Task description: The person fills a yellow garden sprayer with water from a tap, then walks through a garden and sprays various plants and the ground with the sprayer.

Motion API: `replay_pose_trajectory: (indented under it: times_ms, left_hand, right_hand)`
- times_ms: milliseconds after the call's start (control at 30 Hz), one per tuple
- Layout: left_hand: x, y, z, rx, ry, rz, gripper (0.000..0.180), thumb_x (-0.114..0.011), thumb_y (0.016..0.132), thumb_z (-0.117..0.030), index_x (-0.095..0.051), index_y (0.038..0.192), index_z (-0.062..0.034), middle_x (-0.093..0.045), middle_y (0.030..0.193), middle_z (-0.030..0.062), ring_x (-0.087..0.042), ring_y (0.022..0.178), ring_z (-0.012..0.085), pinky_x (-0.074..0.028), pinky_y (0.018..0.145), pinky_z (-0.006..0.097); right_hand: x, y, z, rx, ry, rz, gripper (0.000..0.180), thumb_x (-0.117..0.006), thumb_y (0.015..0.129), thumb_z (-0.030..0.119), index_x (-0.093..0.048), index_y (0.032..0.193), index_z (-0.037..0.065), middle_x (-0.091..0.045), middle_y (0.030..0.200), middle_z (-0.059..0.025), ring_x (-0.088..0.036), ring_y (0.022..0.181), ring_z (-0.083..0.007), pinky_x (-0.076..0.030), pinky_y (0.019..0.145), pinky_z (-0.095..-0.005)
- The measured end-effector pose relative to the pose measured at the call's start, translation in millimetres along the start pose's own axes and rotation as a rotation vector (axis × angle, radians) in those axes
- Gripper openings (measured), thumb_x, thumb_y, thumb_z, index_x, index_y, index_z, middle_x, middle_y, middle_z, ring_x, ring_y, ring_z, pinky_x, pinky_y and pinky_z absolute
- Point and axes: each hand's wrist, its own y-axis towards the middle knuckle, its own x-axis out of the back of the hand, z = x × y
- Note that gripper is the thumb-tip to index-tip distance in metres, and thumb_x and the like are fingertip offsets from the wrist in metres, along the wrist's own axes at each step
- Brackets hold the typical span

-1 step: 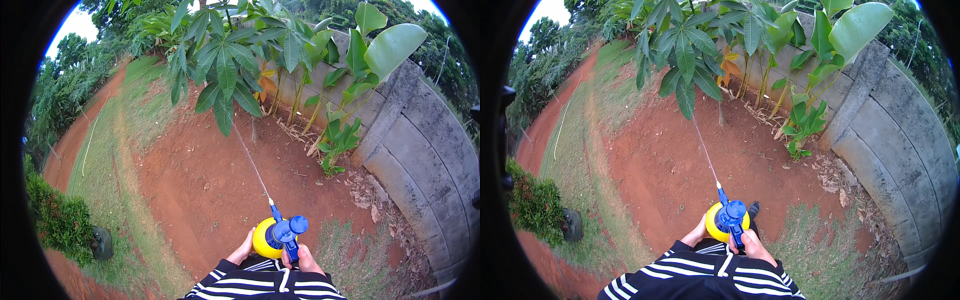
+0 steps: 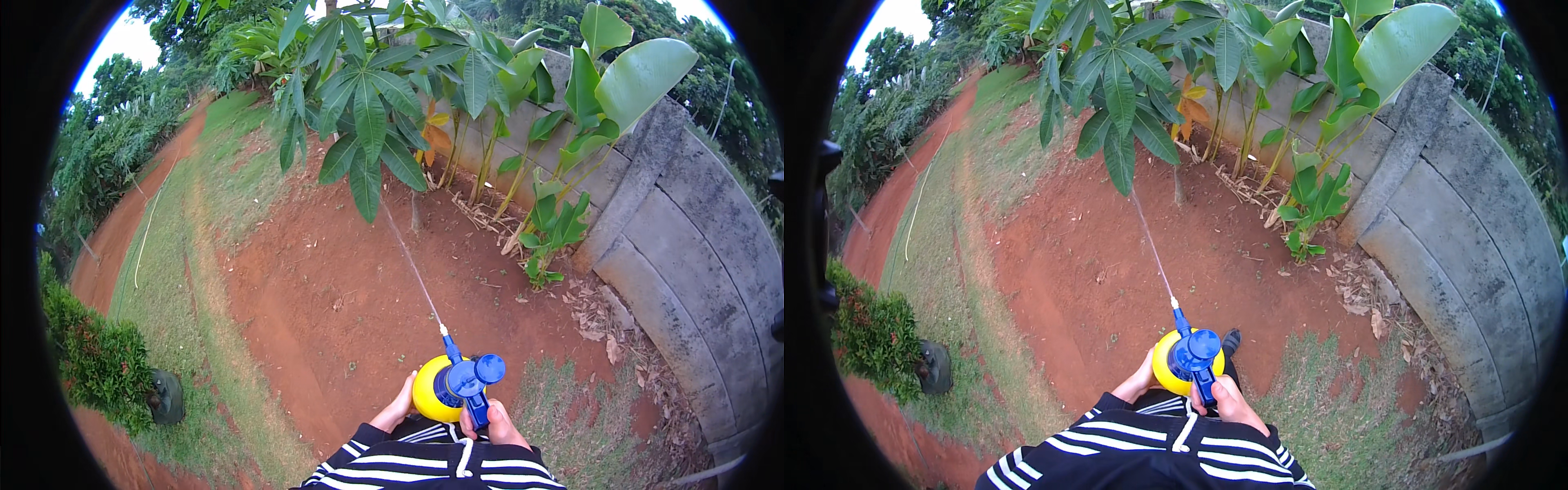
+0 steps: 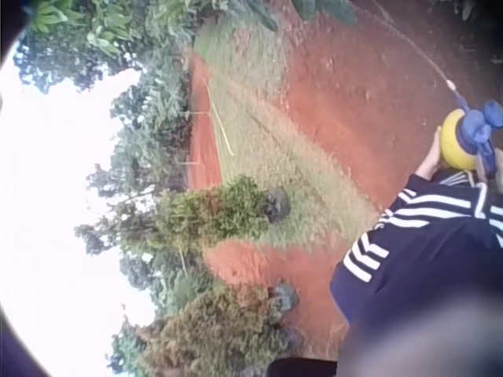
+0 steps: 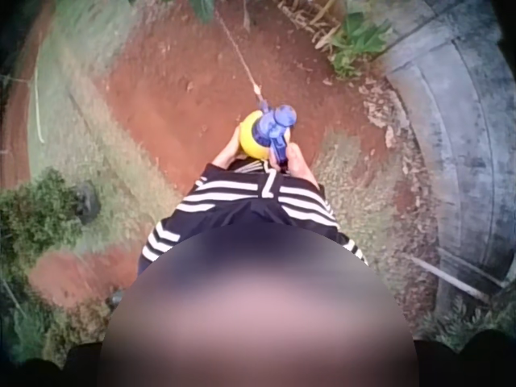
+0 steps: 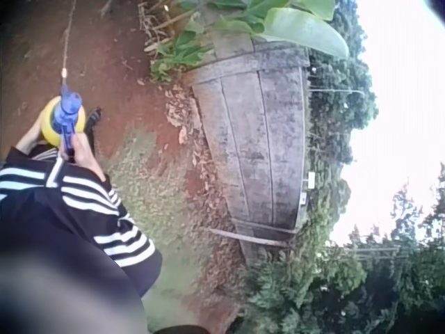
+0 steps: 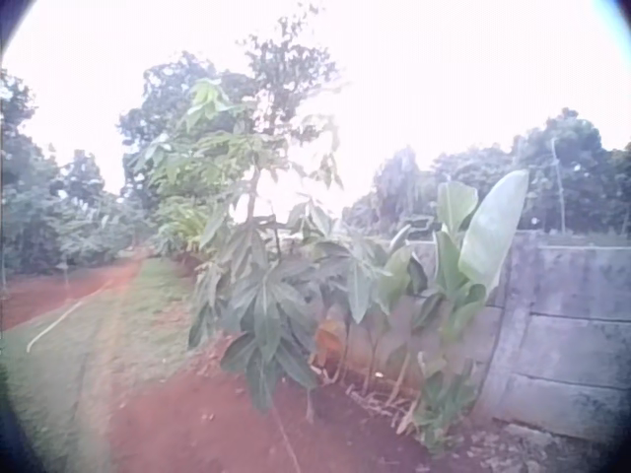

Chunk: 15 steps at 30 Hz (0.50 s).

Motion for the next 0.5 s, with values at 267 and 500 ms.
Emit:
replay_pose_trajectory:
  times_ms: [267, 500]
  left_hand:
    - [1.9, 9.1, -9.3, 0.068, 0.035, -0.081, 0.069, -0.018, 0.092, -0.062, -0.040, 0.136, -0.0139, -0.059, 0.120, 0.0107, -0.060, 0.104, 0.0234, -0.050, 0.084, 0.042]
    - [3.5, 21.6, -14.0, 0.058, 0.021, -0.080, 0.065, -0.022, 0.093, -0.058, -0.042, 0.134, -0.0116, -0.059, 0.117, 0.0110, -0.062, 0.099, 0.0220, -0.050, 0.082, 0.041]
  right_hand:
    - [7.2, -3.1, -7.3, 0.036, 0.077, -0.046, 0.077, -0.038, 0.079, 0.076, -0.052, 0.066, 0.002, -0.049, 0.057, -0.0046, -0.047, 0.052, -0.0132, -0.036, 0.051, -0.0253]
    - [10.0, -5.2, -14.1, 0.037, 0.115, -0.104, 0.077, -0.042, 0.075, 0.079, -0.052, 0.066, 0.003, -0.049, 0.057, -0.0049, -0.047, 0.051, -0.0134, -0.035, 0.049, -0.0251]
